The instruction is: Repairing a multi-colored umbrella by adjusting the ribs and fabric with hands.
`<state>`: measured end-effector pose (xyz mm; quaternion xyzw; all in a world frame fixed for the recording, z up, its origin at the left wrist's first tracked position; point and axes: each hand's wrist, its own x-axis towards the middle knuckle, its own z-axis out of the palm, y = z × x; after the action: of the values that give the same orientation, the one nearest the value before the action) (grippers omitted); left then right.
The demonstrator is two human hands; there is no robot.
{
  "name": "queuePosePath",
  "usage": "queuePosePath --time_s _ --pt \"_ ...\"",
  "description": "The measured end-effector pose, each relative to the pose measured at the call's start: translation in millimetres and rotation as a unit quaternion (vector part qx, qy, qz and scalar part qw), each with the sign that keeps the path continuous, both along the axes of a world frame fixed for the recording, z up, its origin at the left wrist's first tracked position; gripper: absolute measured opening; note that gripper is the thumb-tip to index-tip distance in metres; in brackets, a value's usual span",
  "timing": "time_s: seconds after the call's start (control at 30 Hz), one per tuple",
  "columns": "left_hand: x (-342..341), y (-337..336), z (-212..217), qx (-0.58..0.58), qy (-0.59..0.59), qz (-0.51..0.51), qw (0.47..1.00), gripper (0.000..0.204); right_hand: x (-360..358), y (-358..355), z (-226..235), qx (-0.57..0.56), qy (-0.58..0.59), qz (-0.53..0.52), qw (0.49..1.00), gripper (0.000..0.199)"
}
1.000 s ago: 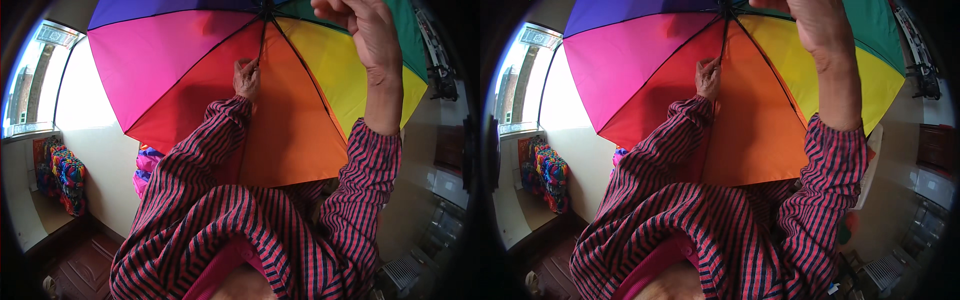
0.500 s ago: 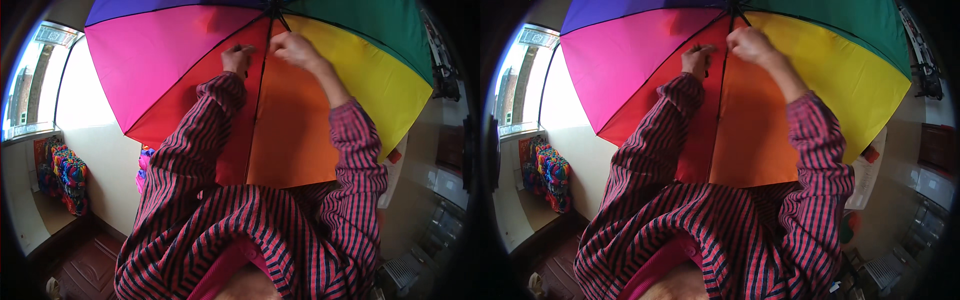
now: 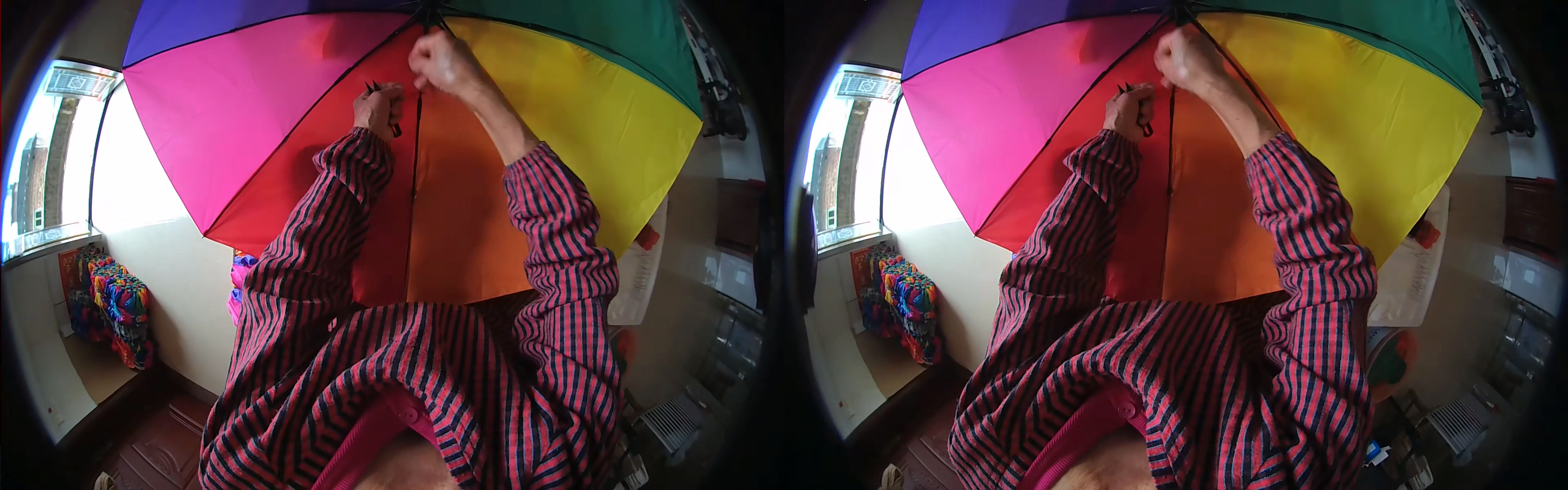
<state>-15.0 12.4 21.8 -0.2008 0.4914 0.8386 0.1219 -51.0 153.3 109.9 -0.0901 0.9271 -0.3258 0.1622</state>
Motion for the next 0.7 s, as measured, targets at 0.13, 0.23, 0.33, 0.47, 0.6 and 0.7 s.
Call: queuePosePath --time_s 0.13,0.23,0.33,0.47,0.6,0.7 --pt "8.8 -27.0 -24.4 -0.175 0.069 0.004 0.982 0.002 38.0 -42.6 111.3 -0.388 0.265 0.139 0.871 0.017" --pt "7.8 -19.7 -39.0 -0.272 0.147 0.003 0.951 0.004 54.8 -51.3 177.8 -0.408 0.278 0.183 0.850 0.018" --pt "5.3 -14.1 -39.3 -0.345 0.229 0.028 0.910 0.006 64.4 -58.9 195.7 -0.351 0.257 0.190 0.880 0.019" --pt "12.0 -5.7 -22.8 -0.470 0.267 0.039 0.840 0.013 56.8 -76.1 172.3 -0.177 0.538 0.092 0.819 0.016" --pt "9.8 11.4 -34.3 -0.486 0.313 0.027 0.815 0.015 92.2 -98.6 160.0 -0.143 0.541 0.104 0.823 0.011" --pt "9.6 -8.8 -38.0 -0.523 0.331 0.052 0.784 0.017 142.2 -162.6 158.8 -0.160 0.632 0.093 0.753 0.017"
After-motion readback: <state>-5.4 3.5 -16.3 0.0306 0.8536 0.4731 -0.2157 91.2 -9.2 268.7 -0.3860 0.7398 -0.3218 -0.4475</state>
